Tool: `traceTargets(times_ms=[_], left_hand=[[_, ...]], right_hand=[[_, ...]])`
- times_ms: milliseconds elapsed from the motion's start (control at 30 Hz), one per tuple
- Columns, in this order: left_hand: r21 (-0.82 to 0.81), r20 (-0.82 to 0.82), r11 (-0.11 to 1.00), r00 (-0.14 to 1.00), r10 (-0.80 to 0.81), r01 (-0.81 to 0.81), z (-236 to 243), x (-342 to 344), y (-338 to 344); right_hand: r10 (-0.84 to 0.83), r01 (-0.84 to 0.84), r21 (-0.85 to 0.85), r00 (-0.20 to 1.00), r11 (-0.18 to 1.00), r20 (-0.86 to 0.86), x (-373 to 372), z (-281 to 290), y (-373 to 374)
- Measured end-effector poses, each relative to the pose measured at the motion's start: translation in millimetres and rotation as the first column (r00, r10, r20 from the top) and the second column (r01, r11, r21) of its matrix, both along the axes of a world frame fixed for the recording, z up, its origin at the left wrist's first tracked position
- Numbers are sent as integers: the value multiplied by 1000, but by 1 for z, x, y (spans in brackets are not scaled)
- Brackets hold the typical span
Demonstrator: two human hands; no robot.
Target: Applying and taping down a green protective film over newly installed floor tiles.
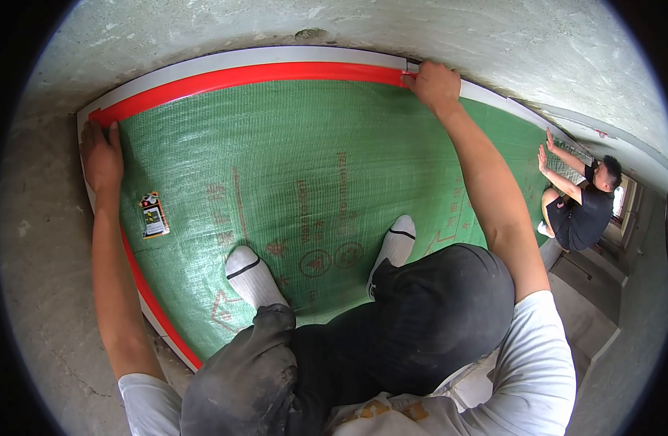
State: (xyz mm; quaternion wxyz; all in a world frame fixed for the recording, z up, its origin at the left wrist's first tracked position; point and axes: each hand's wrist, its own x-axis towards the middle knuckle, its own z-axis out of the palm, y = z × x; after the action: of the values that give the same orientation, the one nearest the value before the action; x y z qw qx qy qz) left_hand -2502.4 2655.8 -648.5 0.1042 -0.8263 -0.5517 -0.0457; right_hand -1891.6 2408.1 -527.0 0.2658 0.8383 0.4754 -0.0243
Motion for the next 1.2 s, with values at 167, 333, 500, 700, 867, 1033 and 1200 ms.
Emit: traceTargets(times_ms=[167,333,500,700,867,1033,1200], left_hand=[[-5,-12,1000,1000,2,-2,0,-1,2],[28,7,999,1000,-18,18,-3,-10,2],[43,23,999,999,-32,31,-5,-2,1],[20,7,1000,1000,-14,14,-3,-2,0],[-8,31,1000,999,21,-21,-1,6,-5],[39,95,999,995,11,-15,-2,-9,-4],[-14,115,997,991,72,-71,-4,13,-23]], right_hand=[[9,-8,-2,998,1000,65,1,23,8],[-17,19,-62,1000,998,26,-6,38,15],[-31,32,-56,999,998,24,0,12,7],[-26,27,-71,1000,997,13,-2,2,12],[-18,19,-86,1000,996,15,-2,-2,13],[18,-16,-63,1000,998,24,-6,-12,14],[44,-42,-31,997,999,61,2,-15,4]])
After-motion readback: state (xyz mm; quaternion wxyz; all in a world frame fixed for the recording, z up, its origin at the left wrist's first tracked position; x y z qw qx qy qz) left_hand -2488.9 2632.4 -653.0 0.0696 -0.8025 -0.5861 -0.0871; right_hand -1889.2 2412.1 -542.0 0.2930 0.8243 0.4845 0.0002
